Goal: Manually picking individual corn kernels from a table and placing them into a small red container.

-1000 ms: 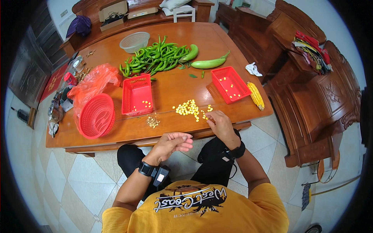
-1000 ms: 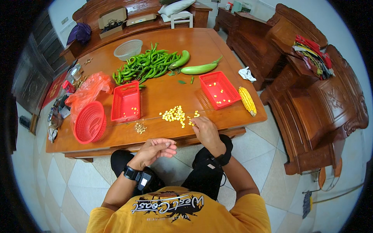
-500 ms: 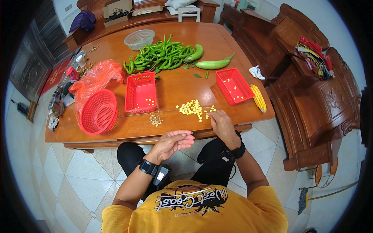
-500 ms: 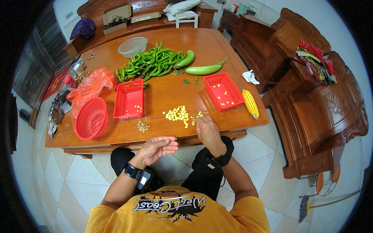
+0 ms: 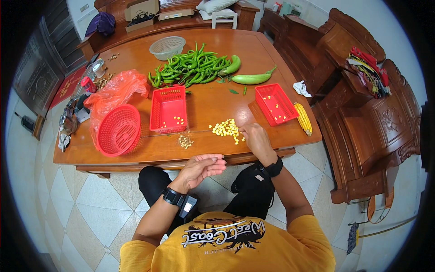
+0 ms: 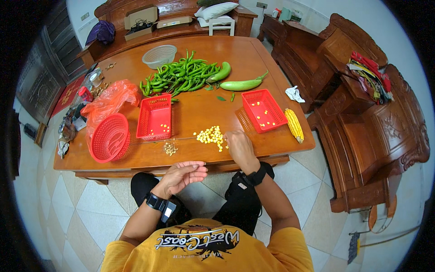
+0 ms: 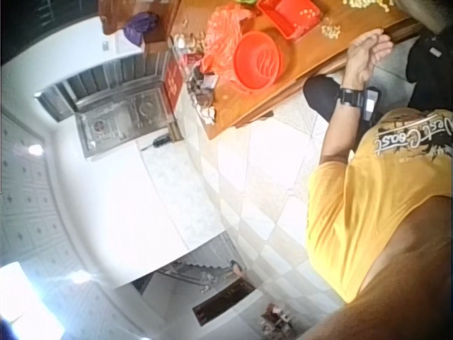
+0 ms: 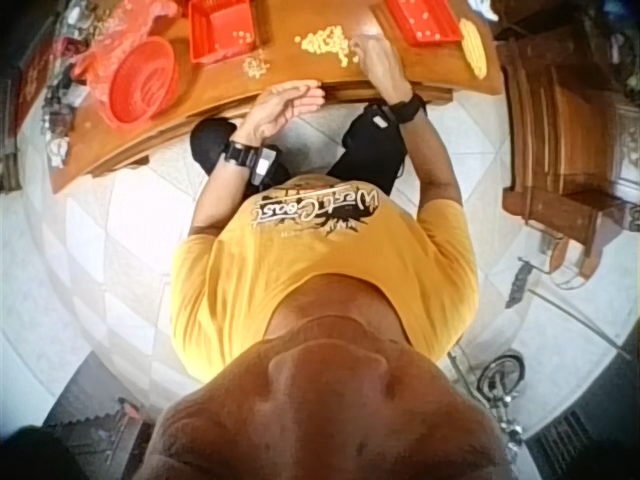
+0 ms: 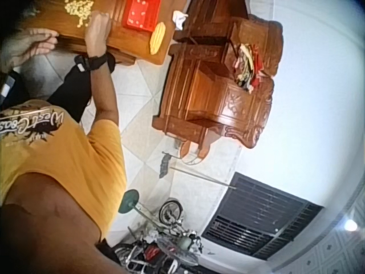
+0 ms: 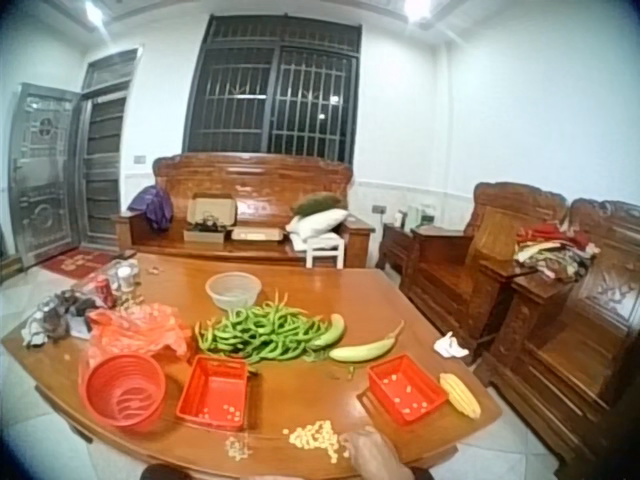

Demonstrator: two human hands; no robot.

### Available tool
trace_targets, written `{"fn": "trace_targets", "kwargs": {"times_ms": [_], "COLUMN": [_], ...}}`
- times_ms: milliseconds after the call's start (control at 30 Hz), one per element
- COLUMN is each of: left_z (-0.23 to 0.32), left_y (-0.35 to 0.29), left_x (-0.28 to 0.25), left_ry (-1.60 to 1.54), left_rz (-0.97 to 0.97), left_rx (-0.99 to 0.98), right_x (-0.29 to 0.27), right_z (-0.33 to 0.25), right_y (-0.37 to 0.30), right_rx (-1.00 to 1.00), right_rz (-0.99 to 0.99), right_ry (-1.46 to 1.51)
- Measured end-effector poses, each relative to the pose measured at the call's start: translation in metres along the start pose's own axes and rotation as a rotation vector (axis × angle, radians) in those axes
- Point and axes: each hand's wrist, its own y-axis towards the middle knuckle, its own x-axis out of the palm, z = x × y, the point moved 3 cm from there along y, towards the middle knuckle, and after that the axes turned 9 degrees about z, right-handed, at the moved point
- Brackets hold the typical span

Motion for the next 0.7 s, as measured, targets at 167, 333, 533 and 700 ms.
{"fn": "trace_targets", "kwargs": {"times_ms": [167,333,533,700], "left_z": [0.0,0.001,0.001,-0.003], "left_y": [0.0,-0.001,0.002,0.009], "left_x": [0.001,0.004,0.007,0.004], "left_ry": [-0.007,-0.025,-0.054,-0.218], "left_rz": [-0.005,-0.02,-0.016,-0.094], "left_rx": [0.006,0.004,-0.012,-0.072], "right_x": [-0.001,0.002,-0.016,-0.012], "right_z": [-0.004,-0.006,-0.05,-0.094], "right_y": [0.004,0.008,0.003,-0.016], "right_rx": [-0.015,-0.002,0.113,0.004], "right_rz": [-0.042,-0.079,-0.027,-0.166], "right_ry": [-0.072,-0.125,0.322,0.44]}}
